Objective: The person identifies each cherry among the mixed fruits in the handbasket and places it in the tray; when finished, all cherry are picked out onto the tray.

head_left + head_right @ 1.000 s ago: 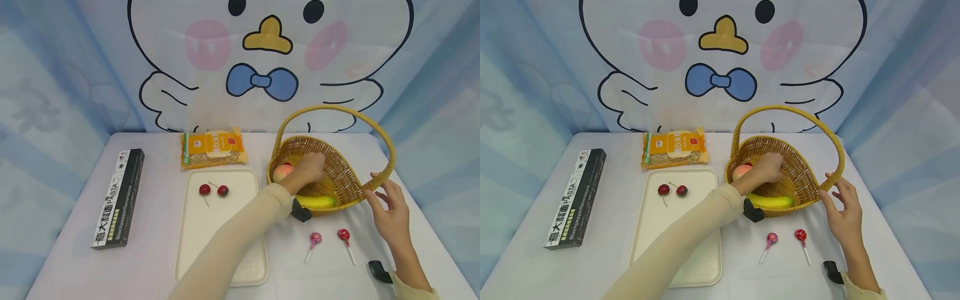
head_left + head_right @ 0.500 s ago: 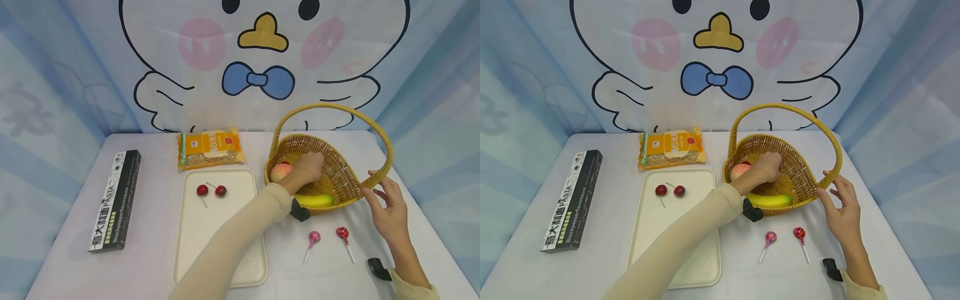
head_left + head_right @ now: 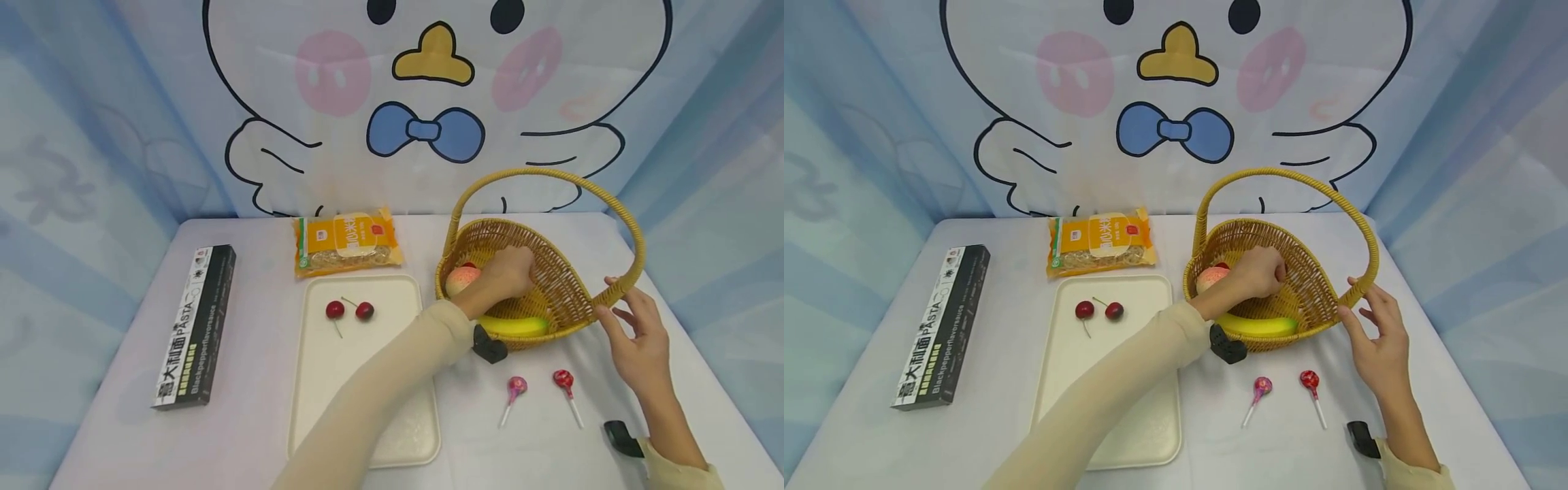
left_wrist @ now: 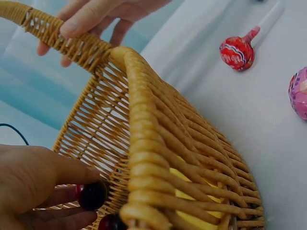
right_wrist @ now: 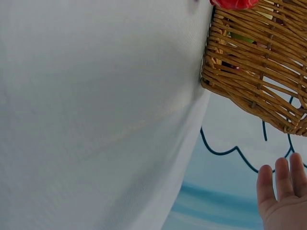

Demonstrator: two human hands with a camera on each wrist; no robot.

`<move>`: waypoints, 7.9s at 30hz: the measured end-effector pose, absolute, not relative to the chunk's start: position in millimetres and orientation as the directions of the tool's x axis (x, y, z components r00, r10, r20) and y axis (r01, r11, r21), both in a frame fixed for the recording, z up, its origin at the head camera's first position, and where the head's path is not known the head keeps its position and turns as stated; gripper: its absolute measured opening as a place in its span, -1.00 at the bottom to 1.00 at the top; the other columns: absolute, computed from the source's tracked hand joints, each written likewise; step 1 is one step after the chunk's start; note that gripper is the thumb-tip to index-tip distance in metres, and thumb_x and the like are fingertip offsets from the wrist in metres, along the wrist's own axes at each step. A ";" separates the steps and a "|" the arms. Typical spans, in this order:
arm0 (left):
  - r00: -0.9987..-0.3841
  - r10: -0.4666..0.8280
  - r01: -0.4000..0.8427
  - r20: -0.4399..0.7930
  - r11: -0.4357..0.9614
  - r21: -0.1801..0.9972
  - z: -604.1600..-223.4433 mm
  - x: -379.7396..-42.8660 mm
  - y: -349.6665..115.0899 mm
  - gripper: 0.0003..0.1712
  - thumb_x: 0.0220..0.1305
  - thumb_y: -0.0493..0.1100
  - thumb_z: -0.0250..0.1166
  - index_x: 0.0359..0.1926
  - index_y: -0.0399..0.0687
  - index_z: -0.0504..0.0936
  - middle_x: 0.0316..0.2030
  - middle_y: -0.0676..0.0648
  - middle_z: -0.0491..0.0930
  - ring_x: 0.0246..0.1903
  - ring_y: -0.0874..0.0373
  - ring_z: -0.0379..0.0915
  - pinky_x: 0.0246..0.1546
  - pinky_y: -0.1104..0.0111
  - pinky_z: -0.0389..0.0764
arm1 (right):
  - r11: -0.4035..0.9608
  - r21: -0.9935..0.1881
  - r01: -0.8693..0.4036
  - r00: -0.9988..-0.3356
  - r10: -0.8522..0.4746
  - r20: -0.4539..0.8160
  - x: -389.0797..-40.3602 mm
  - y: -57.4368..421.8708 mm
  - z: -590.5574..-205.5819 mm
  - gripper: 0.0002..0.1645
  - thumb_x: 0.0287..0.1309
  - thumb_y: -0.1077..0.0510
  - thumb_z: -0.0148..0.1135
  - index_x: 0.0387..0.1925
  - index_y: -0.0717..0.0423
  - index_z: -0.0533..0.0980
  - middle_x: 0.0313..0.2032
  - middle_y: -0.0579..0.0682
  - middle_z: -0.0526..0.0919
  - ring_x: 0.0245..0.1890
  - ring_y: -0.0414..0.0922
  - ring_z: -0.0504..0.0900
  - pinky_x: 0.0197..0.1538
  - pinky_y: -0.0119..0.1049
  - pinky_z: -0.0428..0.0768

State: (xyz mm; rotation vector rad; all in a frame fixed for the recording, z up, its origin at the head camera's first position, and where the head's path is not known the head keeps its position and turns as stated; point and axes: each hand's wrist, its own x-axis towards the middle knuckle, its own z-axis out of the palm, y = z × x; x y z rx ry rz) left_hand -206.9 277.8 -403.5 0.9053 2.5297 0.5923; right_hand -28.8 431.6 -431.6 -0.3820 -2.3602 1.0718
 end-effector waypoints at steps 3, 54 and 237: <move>-0.709 0.680 0.501 -0.185 0.671 0.546 -392.3 -199.3 263.9 -0.43 0.43 -0.27 0.29 -0.72 0.06 0.28 -0.72 0.08 0.07 -0.67 0.26 -0.10 -0.64 0.44 0.05 | 0.645 -0.763 0.048 -0.828 0.453 0.331 -29.6 431.1 -433.3 -0.38 0.50 0.18 0.26 0.51 -0.16 0.46 0.40 -0.43 0.43 0.40 -0.52 0.31 0.22 -0.83 0.37; -0.740 0.617 0.607 0.267 0.441 0.661 -361.4 -175.0 112.1 -0.78 0.40 -0.12 0.47 0.02 0.00 0.78 0.03 0.01 0.71 -0.07 0.19 0.59 -0.08 0.60 0.52 | 0.646 -0.763 0.015 -0.807 0.458 0.372 -31.9 432.1 -436.4 -0.38 0.48 0.28 0.25 0.48 -0.10 0.49 0.23 -0.62 0.40 0.32 -0.53 0.36 0.20 -0.84 0.38; -0.369 0.517 0.319 -0.773 0.851 0.417 -337.5 -259.7 243.0 0.07 0.38 0.69 -0.51 0.73 0.33 -0.12 0.69 0.01 0.10 0.52 0.01 0.36 0.52 0.17 0.40 | 0.673 -0.740 -0.008 -0.843 0.393 0.366 -33.7 434.5 -435.4 -0.37 0.49 0.21 0.28 0.52 -0.08 0.45 0.34 -0.58 0.40 0.37 -0.59 0.29 0.19 -0.87 0.34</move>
